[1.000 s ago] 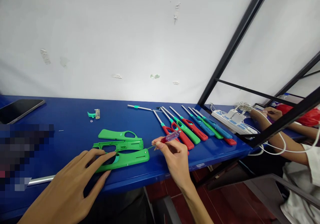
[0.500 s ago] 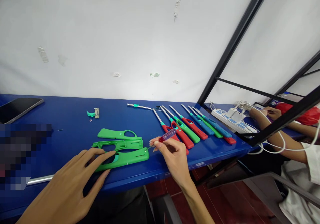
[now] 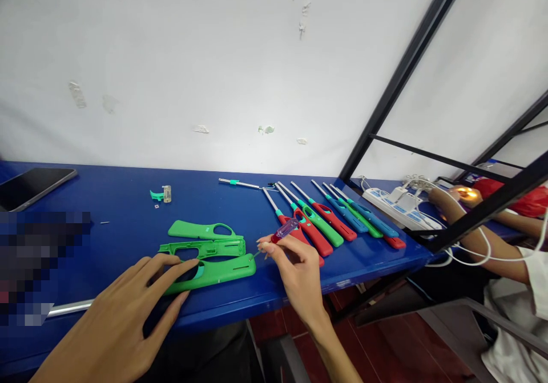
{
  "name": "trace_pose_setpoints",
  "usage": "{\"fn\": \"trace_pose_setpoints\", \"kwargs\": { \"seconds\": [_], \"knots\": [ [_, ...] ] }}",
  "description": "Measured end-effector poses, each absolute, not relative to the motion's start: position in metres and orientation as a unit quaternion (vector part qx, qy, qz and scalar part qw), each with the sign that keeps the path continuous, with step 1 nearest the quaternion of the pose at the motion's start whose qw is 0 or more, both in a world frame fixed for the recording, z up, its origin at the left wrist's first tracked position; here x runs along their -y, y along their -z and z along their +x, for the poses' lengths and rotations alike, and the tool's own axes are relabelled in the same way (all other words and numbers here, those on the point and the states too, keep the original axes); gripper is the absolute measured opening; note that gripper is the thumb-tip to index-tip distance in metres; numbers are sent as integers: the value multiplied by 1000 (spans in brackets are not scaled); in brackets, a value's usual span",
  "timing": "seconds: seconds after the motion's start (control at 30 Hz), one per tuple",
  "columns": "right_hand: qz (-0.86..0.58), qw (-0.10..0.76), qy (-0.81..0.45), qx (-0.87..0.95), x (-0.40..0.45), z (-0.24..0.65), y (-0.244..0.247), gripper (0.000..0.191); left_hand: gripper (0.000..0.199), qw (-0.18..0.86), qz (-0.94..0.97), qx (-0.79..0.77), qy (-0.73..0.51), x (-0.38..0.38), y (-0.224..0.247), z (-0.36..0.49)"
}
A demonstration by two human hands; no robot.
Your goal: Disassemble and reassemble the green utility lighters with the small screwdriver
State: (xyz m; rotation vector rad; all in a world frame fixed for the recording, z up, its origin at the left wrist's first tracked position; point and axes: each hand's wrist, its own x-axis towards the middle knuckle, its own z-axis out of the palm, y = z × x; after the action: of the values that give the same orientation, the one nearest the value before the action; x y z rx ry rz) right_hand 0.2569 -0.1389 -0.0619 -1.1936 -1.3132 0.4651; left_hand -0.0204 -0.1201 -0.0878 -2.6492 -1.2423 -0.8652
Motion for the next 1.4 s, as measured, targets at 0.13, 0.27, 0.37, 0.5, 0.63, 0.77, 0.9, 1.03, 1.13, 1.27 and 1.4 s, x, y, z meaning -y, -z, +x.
{"fn": "trace_pose_setpoints", "kwargs": {
  "seconds": [0.13,0.27,0.37,0.5,0.63,0.77,0.9,1.03,1.13,1.27,1.4],
  "knots": [
    [-520,590,-121,605,136,246,56,18,41,48,-866,406,287,121,90,-21],
    [-520,573,-98,625,129,238,53,22,41,44,-868,407,282,122,90,-22],
    [-529,556,-120,629,127,238,55,23,42,45,-868,405,283,121,89,-21],
    [-545,593,-124,580,130,241,58,21,42,51,-867,407,283,120,88,-20],
    [-528,639,-150,539,132,243,57,21,43,54,-867,406,284,121,89,-20],
    [-520,630,-183,547,133,243,55,23,41,52,-867,404,288,121,88,-20],
    [-528,626,-184,543,132,242,55,25,41,53,-865,406,289,120,88,-20],
    [-537,610,-184,553,132,243,56,28,41,53,-865,406,289,120,87,-19],
    [-537,604,-187,557,132,243,56,29,41,53,-864,406,293,121,87,-19],
    [-535,603,-183,563,132,243,57,28,42,55,-866,404,288,121,88,-19],
    [-513,604,-217,570,132,244,58,25,42,55,-866,403,290,121,88,-20]
  ]
}}
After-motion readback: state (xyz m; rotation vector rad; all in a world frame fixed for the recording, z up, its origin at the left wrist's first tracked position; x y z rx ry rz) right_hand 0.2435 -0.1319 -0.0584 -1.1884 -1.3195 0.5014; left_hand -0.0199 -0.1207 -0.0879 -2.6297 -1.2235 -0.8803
